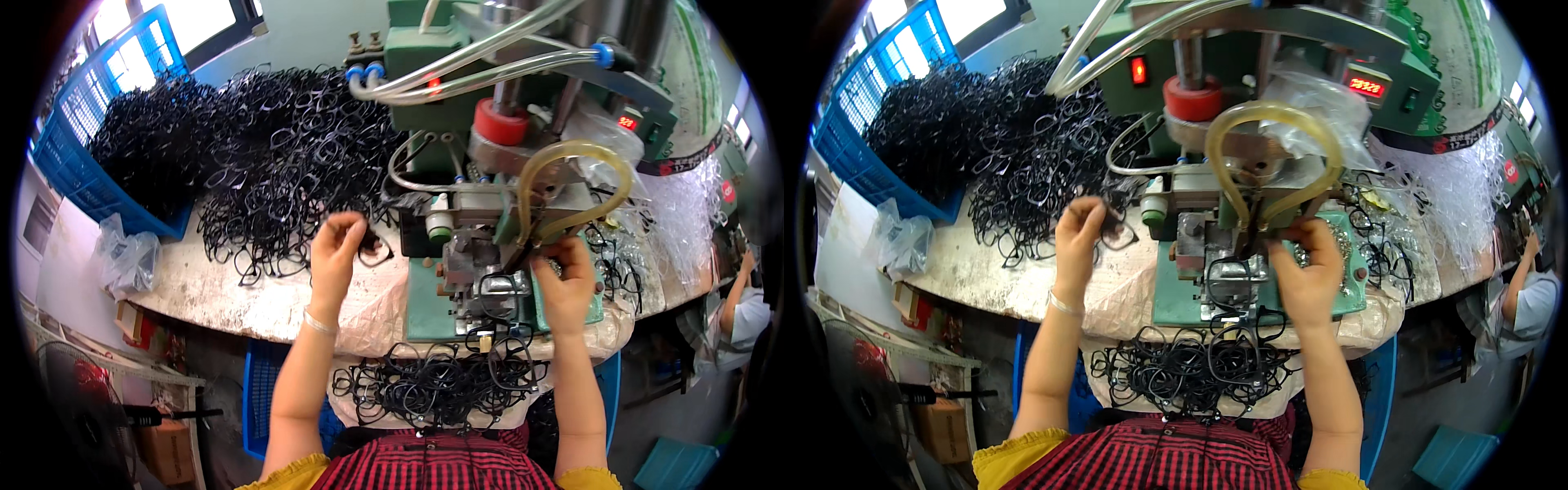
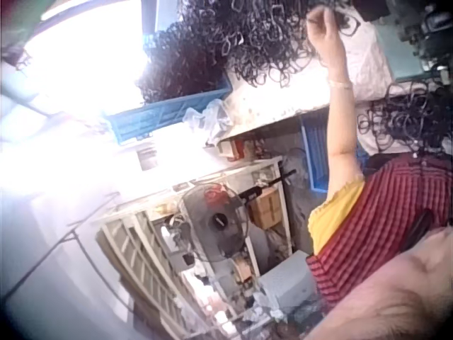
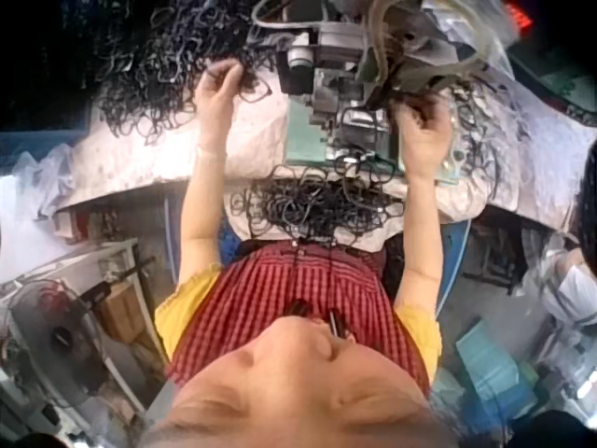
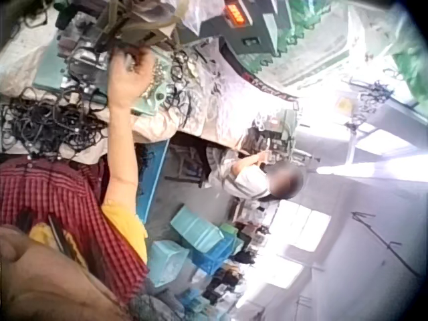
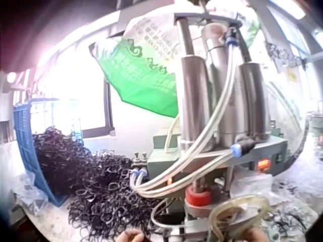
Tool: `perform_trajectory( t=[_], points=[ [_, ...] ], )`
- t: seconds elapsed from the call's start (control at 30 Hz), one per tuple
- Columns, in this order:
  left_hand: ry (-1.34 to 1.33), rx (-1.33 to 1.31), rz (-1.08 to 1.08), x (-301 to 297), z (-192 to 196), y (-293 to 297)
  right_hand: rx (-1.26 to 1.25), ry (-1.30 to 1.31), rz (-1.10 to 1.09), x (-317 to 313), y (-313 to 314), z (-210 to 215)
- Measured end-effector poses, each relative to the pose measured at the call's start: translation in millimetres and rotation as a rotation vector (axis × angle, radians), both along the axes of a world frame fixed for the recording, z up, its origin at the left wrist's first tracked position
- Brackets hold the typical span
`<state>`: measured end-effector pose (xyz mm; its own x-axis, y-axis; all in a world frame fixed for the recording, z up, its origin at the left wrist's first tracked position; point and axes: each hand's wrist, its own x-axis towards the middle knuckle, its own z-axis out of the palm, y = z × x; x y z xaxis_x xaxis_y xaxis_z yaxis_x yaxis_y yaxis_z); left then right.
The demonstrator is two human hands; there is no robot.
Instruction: The person assembles eyeglasses by inserting small metal components into the frames using a specialized machine. They pick up frames from a pile, place them in the machine, and then remove the finished product.
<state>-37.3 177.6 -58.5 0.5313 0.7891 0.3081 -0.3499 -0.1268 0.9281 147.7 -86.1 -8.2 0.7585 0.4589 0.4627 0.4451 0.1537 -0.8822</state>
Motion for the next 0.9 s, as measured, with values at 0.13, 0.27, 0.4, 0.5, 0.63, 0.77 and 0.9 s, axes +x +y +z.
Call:
perform_trajectory(
  t=[0.13, 0.27, 0.4, 0.5, 0.63, 0.77, 0.9],
  points=[
    [-0.048, -0.168, 0.168, -14, -32, -29, 0.102, 0.145, 0.015, -16, 13, -2],
    [-0.290, -0.032, 0.052, -10, 14, -56, 0.151, 0.278, 0.077, -20, 12, -3],
    [-0.363, 0.597, -0.138, 7, 122, -95, 0.215, 0.403, 0.189, -26, 8, 15],
    [-0.267, 0.503, -0.111, 28, 136, -91, 0.261, 0.482, 0.207, -36, 14, 21],
    [-0.226, 0.868, -0.065, 23, 125, -95, 0.166, 0.420, 0.199, -47, 0, 32],
    [-0.089, 1.120, -0.190, 16, 98, -119, -0.304, -0.238, -0.163, 1, -40, -8],
    [-0.001, 1.211, -0.317, 31, 85, -133, -0.763, -0.567, -0.616, 43, -59, -68]
  ],
)
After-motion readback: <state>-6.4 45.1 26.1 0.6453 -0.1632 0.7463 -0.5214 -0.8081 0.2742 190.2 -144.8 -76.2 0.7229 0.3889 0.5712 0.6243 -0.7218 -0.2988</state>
